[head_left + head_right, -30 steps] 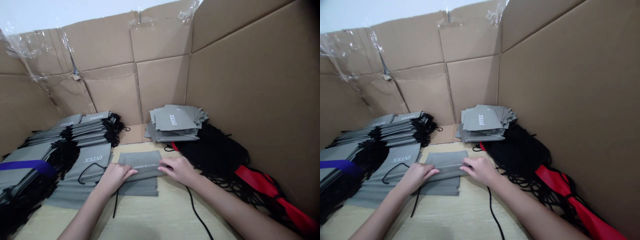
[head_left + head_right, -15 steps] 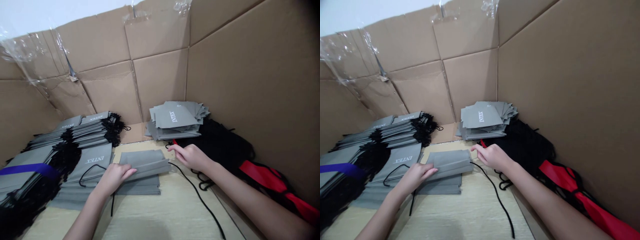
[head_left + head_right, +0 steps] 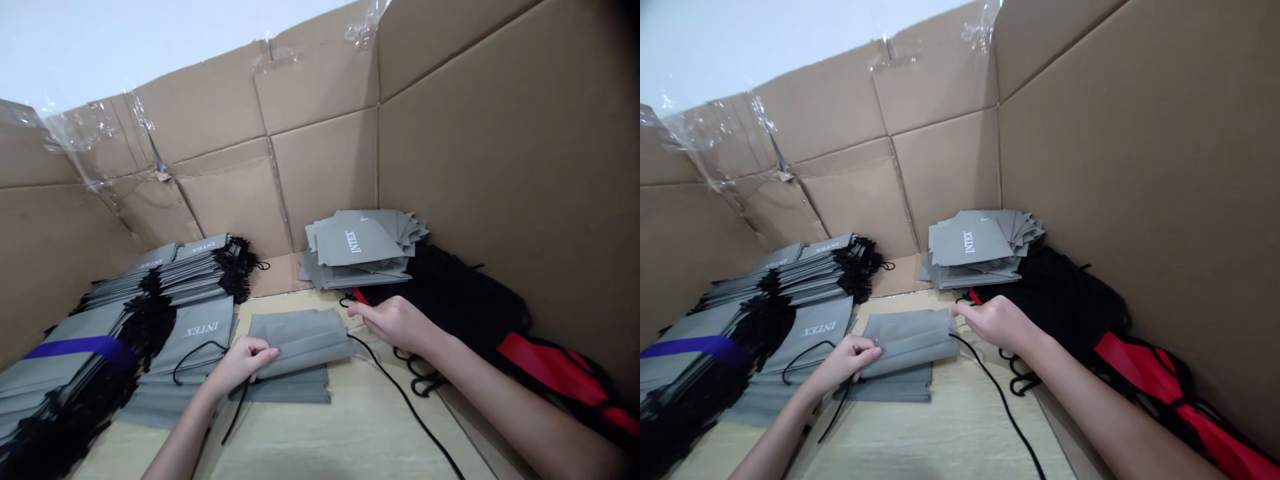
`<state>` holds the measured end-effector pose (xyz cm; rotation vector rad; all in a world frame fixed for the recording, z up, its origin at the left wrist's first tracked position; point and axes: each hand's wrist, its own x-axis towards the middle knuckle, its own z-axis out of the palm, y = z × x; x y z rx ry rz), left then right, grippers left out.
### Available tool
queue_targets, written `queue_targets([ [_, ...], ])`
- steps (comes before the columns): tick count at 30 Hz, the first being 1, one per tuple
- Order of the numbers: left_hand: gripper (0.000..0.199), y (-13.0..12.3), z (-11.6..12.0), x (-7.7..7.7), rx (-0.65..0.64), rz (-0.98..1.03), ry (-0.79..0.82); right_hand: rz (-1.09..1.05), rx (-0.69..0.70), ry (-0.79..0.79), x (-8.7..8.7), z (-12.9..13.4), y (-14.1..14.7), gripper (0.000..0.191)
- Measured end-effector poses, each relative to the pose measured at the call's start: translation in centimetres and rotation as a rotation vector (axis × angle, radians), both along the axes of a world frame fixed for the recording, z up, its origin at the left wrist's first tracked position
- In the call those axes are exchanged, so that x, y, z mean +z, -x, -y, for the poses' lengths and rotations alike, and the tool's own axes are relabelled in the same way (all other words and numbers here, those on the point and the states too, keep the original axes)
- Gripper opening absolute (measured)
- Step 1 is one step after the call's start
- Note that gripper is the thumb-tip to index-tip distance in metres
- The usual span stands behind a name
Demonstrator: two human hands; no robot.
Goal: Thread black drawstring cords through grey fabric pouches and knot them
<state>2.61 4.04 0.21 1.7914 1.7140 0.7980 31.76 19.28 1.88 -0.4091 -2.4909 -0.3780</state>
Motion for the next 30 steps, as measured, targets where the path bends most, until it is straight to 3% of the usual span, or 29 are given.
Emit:
queue_targets([
  [6,0.044,-0.2,0.4,0.9,0.016,-0.014,-0.125,0.019,-0.03,-0.08,-0.1,0.0,-0.2,0.035],
  [12,0.044,-0.4,0.6,1.1,0.068,-0.012,-0.131,0.007,-0.029,-0.09,0.3,-0.2,-0.4,0.033],
  [20,0.041,2.0,1.2,2.0,0.22,-0.011,-0.16,-0.102,-0.108,-0.048,0.4,-2.3,-3.0,0.03],
  [30,0.041,3.5,1.0,2.2,0.237,-0.026,-0.123,-0.119,-0.173,-0.039,0.5,-4.1,-4.9,0.029],
])
